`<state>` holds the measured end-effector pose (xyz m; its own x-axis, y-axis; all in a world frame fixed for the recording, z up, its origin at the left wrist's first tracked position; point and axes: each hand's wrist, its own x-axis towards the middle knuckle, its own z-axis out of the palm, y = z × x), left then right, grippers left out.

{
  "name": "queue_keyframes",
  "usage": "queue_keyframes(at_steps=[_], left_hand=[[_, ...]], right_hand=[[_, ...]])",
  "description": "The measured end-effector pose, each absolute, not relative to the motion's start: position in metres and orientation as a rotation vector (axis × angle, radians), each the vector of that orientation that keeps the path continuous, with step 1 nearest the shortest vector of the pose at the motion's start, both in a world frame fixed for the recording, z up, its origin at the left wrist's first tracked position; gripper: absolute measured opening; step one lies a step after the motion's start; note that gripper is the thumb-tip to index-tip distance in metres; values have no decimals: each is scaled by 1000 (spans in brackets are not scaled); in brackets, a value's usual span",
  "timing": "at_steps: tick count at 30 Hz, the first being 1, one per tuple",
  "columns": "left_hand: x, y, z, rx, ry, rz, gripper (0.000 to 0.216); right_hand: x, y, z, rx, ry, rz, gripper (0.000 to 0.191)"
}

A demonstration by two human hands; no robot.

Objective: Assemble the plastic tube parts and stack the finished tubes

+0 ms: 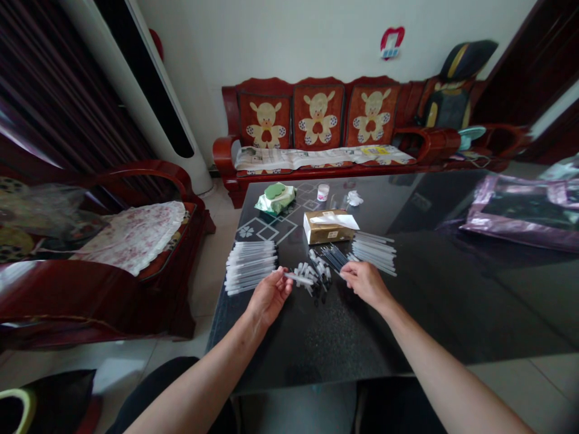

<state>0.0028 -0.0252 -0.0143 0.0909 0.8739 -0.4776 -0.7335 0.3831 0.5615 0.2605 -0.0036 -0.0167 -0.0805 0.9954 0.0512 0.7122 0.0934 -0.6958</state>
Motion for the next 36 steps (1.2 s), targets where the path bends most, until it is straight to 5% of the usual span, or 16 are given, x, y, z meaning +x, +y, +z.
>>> queue_keyframes(at_steps=[7,16,20,27,36], left_hand=[[3,-27,-15,286,860,1244,12],[4,-28,-15,356,862,1268,11],[4,-27,-15,377,856,1287,11],[4,-26,-15,388,877,1308,10],[6,-28,-16,417,865,1310,7]], right_hand=[[230,-11,-20,-1816,-2174,330,16],[228,-11,-23,-1849,-2287,243,11],[231,-11,-19,-1719,-2128,380,8],[220,-28,-9,-1225,-1600,1171,16],[209,-37,-7,-1139,-1549,1227,19]])
